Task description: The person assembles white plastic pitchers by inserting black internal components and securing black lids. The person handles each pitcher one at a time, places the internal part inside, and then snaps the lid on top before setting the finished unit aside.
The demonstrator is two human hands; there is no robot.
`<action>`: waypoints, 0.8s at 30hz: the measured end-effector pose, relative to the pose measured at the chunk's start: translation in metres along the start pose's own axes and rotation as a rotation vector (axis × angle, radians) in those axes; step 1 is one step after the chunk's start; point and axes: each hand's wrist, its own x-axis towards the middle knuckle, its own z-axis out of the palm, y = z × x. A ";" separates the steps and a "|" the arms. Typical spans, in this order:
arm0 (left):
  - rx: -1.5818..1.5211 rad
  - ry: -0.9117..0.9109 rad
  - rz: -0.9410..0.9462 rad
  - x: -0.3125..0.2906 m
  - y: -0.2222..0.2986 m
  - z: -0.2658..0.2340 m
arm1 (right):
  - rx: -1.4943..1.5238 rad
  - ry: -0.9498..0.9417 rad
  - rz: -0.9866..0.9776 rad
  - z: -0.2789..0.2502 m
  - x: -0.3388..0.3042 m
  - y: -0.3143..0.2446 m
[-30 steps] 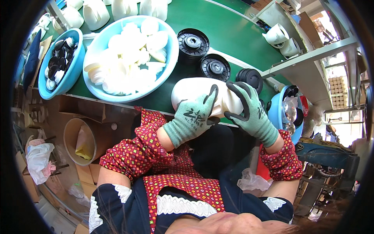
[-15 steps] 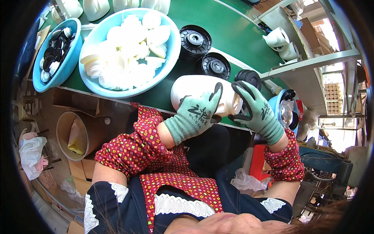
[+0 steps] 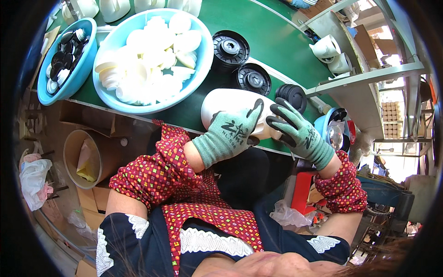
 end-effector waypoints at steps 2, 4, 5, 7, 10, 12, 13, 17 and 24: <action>0.009 -0.010 -0.003 0.001 0.000 0.000 | -0.021 0.004 -0.003 -0.003 0.003 0.001; 0.017 -0.037 -0.022 0.004 0.002 -0.003 | 0.002 0.043 0.036 -0.001 0.001 0.001; 0.016 -0.013 -0.010 0.004 0.002 -0.001 | 0.038 0.078 0.074 0.003 -0.003 0.002; 0.011 0.035 0.017 0.003 0.001 0.003 | 0.095 0.110 0.195 0.003 -0.005 0.000; 0.027 -0.004 -0.015 0.005 0.008 -0.001 | -0.079 0.248 0.291 0.013 -0.003 -0.010; 0.024 -0.029 -0.023 0.005 0.011 -0.004 | 0.039 0.160 0.553 0.017 0.005 -0.014; 0.023 -0.041 -0.028 0.005 0.013 -0.005 | 0.100 0.114 0.682 0.017 0.007 -0.014; -0.030 0.050 0.038 0.002 0.009 0.005 | -0.038 0.157 0.726 0.017 -0.004 -0.010; 0.028 -0.034 -0.010 0.002 0.014 -0.004 | 0.319 0.300 0.805 0.023 0.000 -0.038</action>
